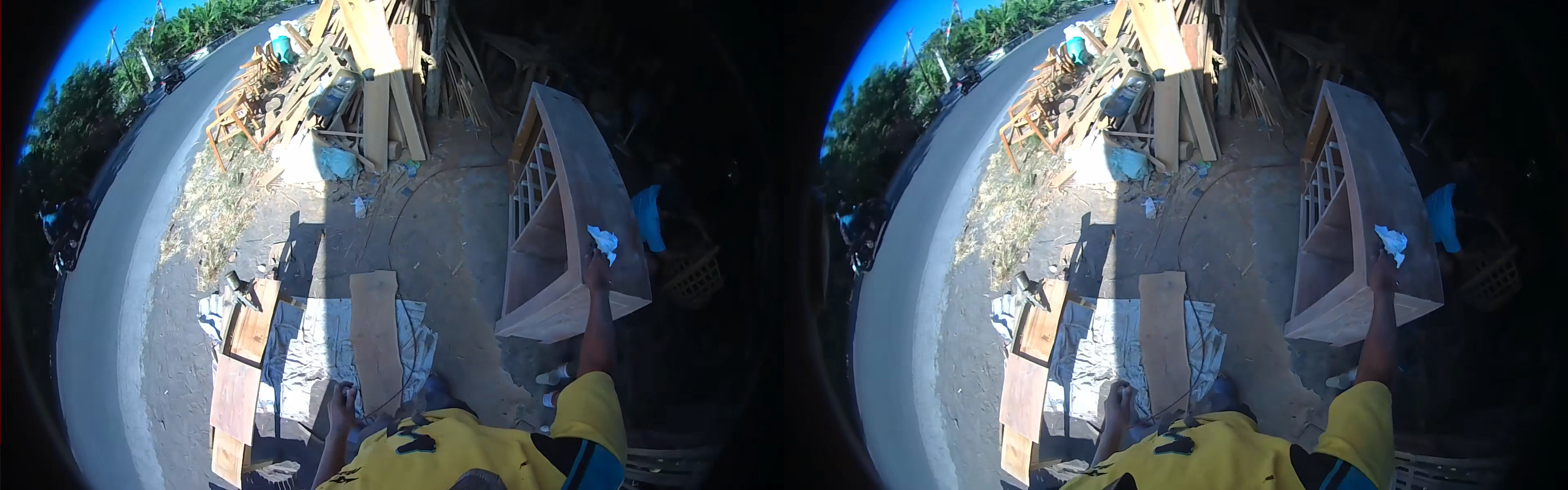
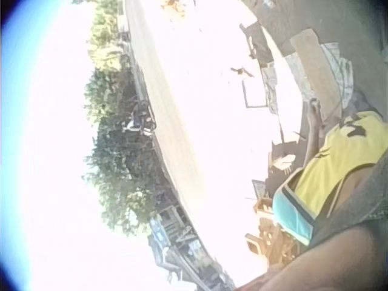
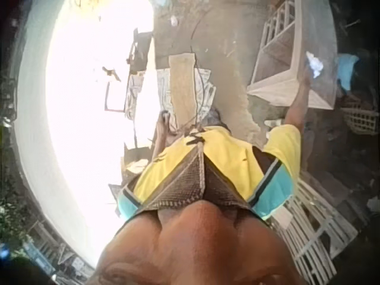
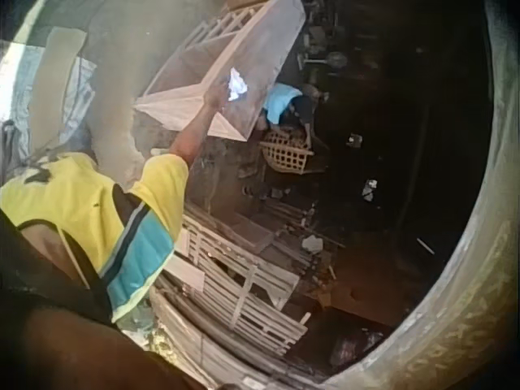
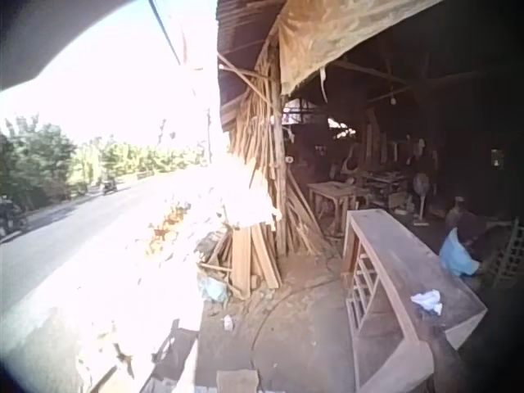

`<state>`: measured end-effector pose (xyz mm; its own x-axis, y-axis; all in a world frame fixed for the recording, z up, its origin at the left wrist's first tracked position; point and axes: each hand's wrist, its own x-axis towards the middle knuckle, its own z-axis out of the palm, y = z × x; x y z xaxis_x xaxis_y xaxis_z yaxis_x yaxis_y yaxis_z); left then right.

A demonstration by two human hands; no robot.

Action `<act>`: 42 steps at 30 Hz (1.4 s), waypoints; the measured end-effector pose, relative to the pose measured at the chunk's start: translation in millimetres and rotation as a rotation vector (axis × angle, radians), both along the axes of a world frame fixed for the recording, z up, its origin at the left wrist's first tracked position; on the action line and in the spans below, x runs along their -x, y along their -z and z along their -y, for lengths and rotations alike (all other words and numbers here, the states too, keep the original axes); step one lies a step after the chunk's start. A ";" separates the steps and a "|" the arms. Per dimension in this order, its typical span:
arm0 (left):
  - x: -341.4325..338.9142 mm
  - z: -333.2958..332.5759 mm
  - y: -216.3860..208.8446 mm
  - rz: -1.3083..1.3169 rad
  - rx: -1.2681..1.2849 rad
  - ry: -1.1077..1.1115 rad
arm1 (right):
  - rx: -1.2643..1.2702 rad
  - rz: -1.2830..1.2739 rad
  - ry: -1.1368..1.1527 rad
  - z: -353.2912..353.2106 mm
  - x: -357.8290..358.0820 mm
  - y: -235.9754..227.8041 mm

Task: The person uses a spray gun to apply a finish to wood panels and then moves the panels to a different location.

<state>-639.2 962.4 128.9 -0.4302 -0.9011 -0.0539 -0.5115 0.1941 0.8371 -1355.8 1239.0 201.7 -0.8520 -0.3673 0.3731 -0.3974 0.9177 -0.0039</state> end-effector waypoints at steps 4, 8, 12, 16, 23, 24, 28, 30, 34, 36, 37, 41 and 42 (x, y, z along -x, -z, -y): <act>54.7 -28.5 -16.0 0.018 0.000 -0.085 | 0.045 -0.024 -0.123 -24.2 63.8 30.5; 84.5 -47.0 -21.5 0.080 -0.104 -0.112 | -0.005 -0.062 -0.201 -10.9 86.1 13.1; 112.6 -39.7 -29.3 0.119 -0.112 -0.097 | 0.130 -0.025 -0.060 2.8 51.0 -48.9; 133.3 -29.5 -40.4 0.135 -0.111 -0.063 | 0.455 -0.059 -0.134 15.7 6.7 -91.5; 161.0 -26.6 -71.1 -0.011 -0.074 -0.039 | 1.099 1.047 -0.586 126.2 -165.8 -125.2; 162.4 -26.9 -76.9 -0.002 -0.059 -0.008 | 1.114 1.205 -0.652 145.3 -189.8 -113.6; 154.3 -30.4 -72.4 -0.058 0.070 0.090 | 0.798 1.720 -0.753 194.0 -273.4 -88.1; 143.6 -35.7 -80.7 0.004 0.012 0.027 | 0.665 1.773 -0.865 208.9 -297.5 -79.0; 120.7 -53.8 -61.9 0.042 0.081 -0.052 | 0.334 1.795 -1.208 230.6 -330.6 -73.4; 110.5 -60.0 -71.5 -0.007 0.052 0.010 | 0.216 1.760 -1.199 233.5 -342.6 -81.4; 106.1 -64.2 -73.2 -0.035 0.048 0.011 | 0.134 1.665 -1.197 233.1 -350.1 -89.1; 90.6 -87.4 -57.7 -0.121 0.136 -0.045 | -0.034 1.620 -1.283 244.2 -374.4 -100.9; 83.6 -92.9 -61.3 -0.117 0.151 -0.112 | -0.144 1.560 -1.358 255.8 -374.2 -97.2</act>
<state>-722.8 1055.3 190.2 -0.3222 -0.9377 0.1300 -0.4380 0.2694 0.8577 -981.6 983.2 298.9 0.4226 -0.8493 -0.3163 -0.4072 0.1339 -0.9035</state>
